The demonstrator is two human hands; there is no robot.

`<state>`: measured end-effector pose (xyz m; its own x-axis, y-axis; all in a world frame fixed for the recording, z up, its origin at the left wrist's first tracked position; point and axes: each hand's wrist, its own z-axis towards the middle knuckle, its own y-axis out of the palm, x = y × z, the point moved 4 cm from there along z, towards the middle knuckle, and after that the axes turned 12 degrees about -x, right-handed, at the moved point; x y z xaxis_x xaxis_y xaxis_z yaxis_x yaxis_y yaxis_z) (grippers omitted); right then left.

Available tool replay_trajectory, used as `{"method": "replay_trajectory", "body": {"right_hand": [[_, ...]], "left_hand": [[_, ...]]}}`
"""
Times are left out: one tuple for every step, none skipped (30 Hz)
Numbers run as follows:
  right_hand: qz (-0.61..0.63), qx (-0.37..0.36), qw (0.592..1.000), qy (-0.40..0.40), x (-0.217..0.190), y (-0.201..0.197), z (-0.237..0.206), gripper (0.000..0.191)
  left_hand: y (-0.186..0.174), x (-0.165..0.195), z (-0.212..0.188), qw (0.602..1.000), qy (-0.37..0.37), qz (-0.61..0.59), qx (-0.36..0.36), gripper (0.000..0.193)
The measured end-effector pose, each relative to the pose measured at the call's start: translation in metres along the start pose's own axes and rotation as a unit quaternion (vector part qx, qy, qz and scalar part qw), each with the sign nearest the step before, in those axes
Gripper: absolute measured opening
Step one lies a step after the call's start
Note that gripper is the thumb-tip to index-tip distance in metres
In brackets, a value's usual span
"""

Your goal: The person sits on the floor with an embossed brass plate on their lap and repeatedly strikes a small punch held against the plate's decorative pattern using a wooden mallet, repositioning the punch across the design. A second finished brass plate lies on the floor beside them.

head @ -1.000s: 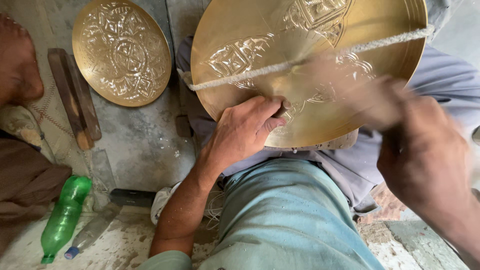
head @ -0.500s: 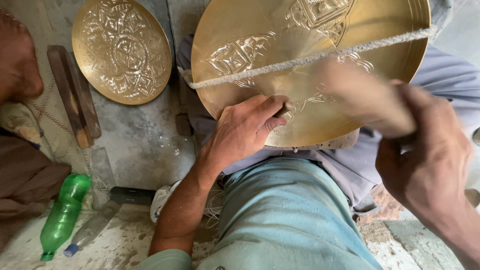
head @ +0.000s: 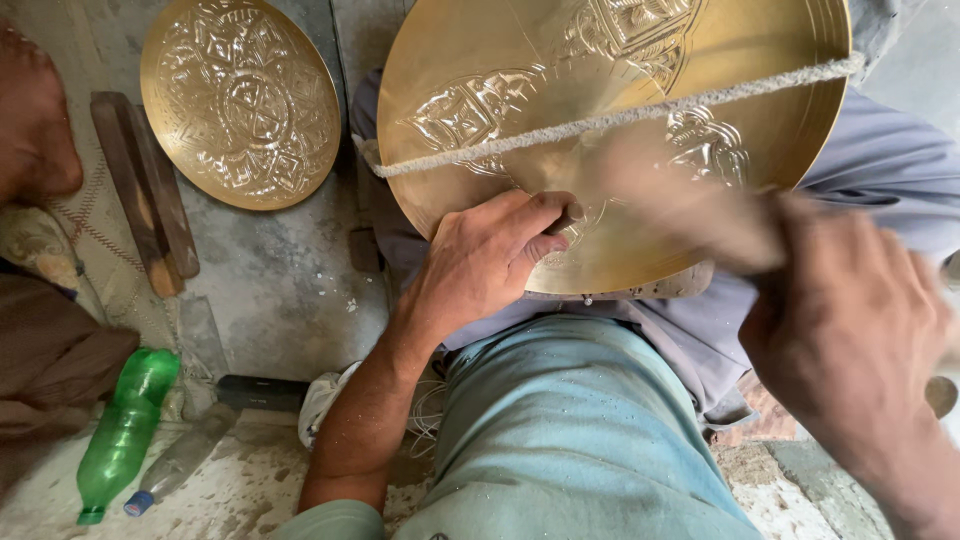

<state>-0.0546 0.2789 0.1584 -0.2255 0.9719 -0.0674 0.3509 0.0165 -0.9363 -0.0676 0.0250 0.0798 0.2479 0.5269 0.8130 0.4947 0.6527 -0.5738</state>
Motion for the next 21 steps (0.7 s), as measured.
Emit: {"method": "replay_trajectory", "body": {"right_hand": [[0.008,0.002,1.000,-0.003,0.000,0.000,0.000,0.057],[0.018,0.004,1.000,-0.005,0.000,0.000,-0.001,0.059],[0.026,0.004,1.000,-0.004,0.000,-0.002,-0.001,0.061],[0.061,0.008,0.998,0.001,0.000,-0.002,0.000,0.055],[0.095,0.013,0.995,0.005,-0.001,-0.003,0.000,0.050],[0.079,0.015,0.997,-0.002,-0.001,-0.005,0.000,0.049],[0.064,0.018,0.998,-0.009,-0.002,-0.005,-0.001,0.047],[-0.002,0.018,0.999,-0.029,-0.004,-0.006,-0.001,0.050],[-0.068,0.016,0.996,-0.048,-0.005,-0.006,-0.002,0.053],[-0.002,0.021,0.999,-0.045,-0.003,-0.006,-0.002,0.050],[0.064,0.027,0.997,-0.042,0.001,-0.006,-0.002,0.047],[0.110,0.029,0.993,-0.032,0.005,-0.005,-0.003,0.045],[0.156,0.032,0.987,-0.022,0.009,-0.004,-0.004,0.044],[0.183,0.028,0.983,-0.008,0.012,-0.002,-0.005,0.044],[0.180,0.032,0.983,-0.013,0.013,-0.002,-0.005,0.044],[0.177,0.036,0.983,-0.017,0.014,-0.002,-0.005,0.044],[0.144,0.047,0.988,-0.038,0.013,-0.004,-0.005,0.043],[0.126,0.057,0.989,-0.052,0.011,-0.007,-0.004,0.043],[0.107,0.068,0.990,-0.065,0.009,-0.009,-0.003,0.042],[0.103,0.075,0.989,-0.071,0.007,-0.013,-0.001,0.043],[0.114,0.075,0.988,-0.071,0.004,-0.015,0.002,0.042]], "left_hand": [[0.000,0.000,0.001,1.000,0.000,0.007,0.001,0.019],[-0.001,0.000,0.000,1.000,0.000,0.002,0.001,0.020],[-0.001,0.000,-0.001,1.000,0.002,-0.004,-0.001,0.022],[-0.001,0.000,-0.001,1.000,0.003,-0.011,-0.001,0.024],[-0.001,0.000,-0.001,1.000,-0.003,-0.005,-0.006,0.022],[-0.001,0.000,0.000,1.000,-0.008,0.002,-0.012,0.020],[-0.001,0.000,0.000,1.000,-0.013,0.009,-0.017,0.019],[-0.003,0.001,-0.001,1.000,-0.009,-0.002,-0.006,0.019],[-0.005,0.002,-0.004,1.000,-0.005,-0.014,0.003,0.020],[-0.006,0.004,-0.005,1.000,0.000,-0.026,0.012,0.021],[-0.009,0.004,-0.007,0.999,-0.006,-0.043,0.030,0.022],[-0.011,0.004,-0.009,0.997,-0.011,-0.059,0.046,0.023],[-0.012,0.003,-0.010,0.995,-0.015,-0.075,0.063,0.024],[-0.013,0.003,-0.009,0.995,-0.002,-0.076,0.058,0.025],[-0.013,0.001,-0.008,0.996,0.011,-0.076,0.054,0.026],[-0.013,0.000,-0.006,0.996,0.024,-0.077,0.049,0.028],[-0.012,-0.002,-0.005,0.998,0.017,-0.055,0.035,0.028],[-0.010,-0.004,-0.003,0.999,0.010,-0.032,0.021,0.028],[-0.008,-0.005,-0.001,1.000,0.004,-0.010,0.006,0.028],[-0.007,-0.006,0.000,1.000,0.005,-0.009,0.004,0.029],[-0.006,-0.007,0.000,1.000,0.005,-0.008,0.002,0.030]]}}
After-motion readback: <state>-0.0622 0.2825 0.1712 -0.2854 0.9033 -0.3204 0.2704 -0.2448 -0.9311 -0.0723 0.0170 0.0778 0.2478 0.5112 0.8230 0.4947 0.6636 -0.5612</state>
